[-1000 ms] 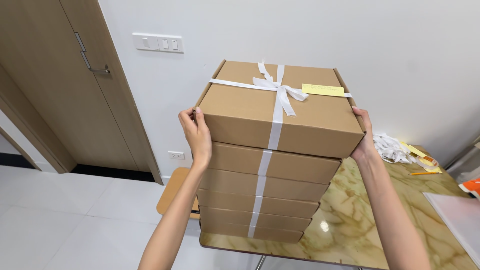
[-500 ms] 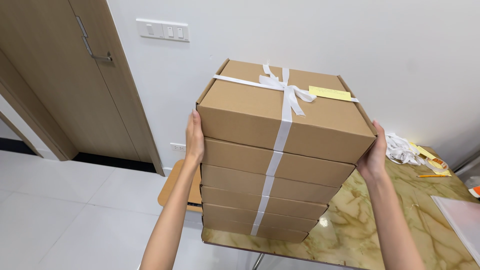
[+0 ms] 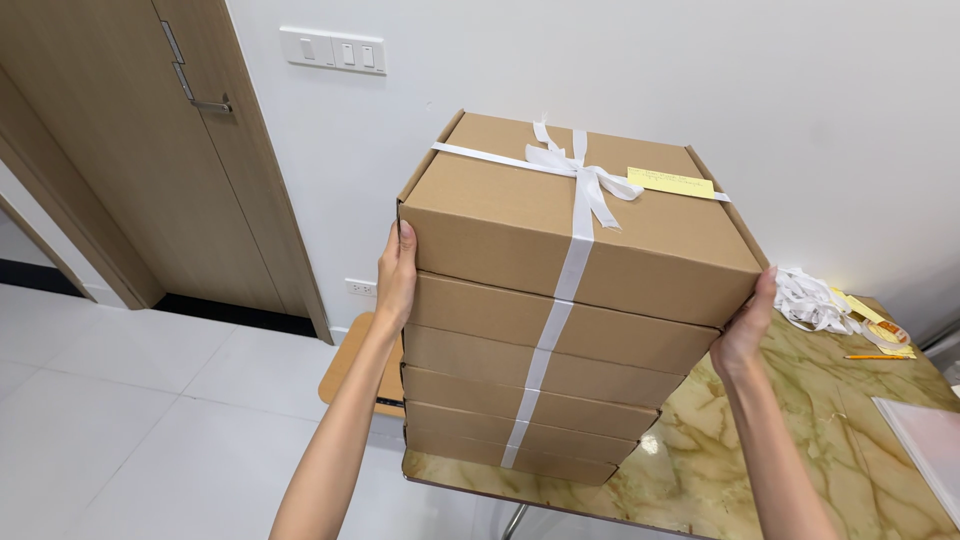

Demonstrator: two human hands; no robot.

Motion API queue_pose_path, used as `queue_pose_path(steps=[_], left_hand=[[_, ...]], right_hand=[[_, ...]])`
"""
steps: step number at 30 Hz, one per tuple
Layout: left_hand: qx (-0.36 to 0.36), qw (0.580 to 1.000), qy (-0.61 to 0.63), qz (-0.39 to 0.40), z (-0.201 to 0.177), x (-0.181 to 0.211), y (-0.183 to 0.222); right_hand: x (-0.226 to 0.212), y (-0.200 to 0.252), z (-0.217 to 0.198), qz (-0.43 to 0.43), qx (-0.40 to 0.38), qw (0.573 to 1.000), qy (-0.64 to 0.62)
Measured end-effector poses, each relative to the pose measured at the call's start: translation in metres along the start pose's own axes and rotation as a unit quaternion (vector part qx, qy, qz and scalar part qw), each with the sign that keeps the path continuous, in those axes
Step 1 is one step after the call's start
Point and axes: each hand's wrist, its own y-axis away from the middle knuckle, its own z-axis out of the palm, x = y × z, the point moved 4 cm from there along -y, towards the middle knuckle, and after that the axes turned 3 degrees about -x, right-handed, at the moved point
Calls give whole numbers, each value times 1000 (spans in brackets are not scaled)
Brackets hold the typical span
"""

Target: The person writes on a yellow label attached to a cardboard box using a pencil, then stacks the box with others. They then open a plastic bag and place a rolled cloth inside it.

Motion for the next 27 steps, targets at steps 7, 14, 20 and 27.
queue_pose_path(steps=[7, 14, 20, 27], left_hand=[[5, 1000, 11, 19, -5, -31, -1], [5, 999, 5, 47, -6, -57, -6], [-5, 1000, 12, 24, -4, -54, 2], [-30, 998, -27, -45, -10, -89, 27]], right_hand=[[36, 24, -10, -58, -25, 996, 68], [55, 21, -22, -154, 13, 981, 118], [44, 28, -14, -157, 18, 978, 135], [94, 84, -30, 112, 22, 965, 238]])
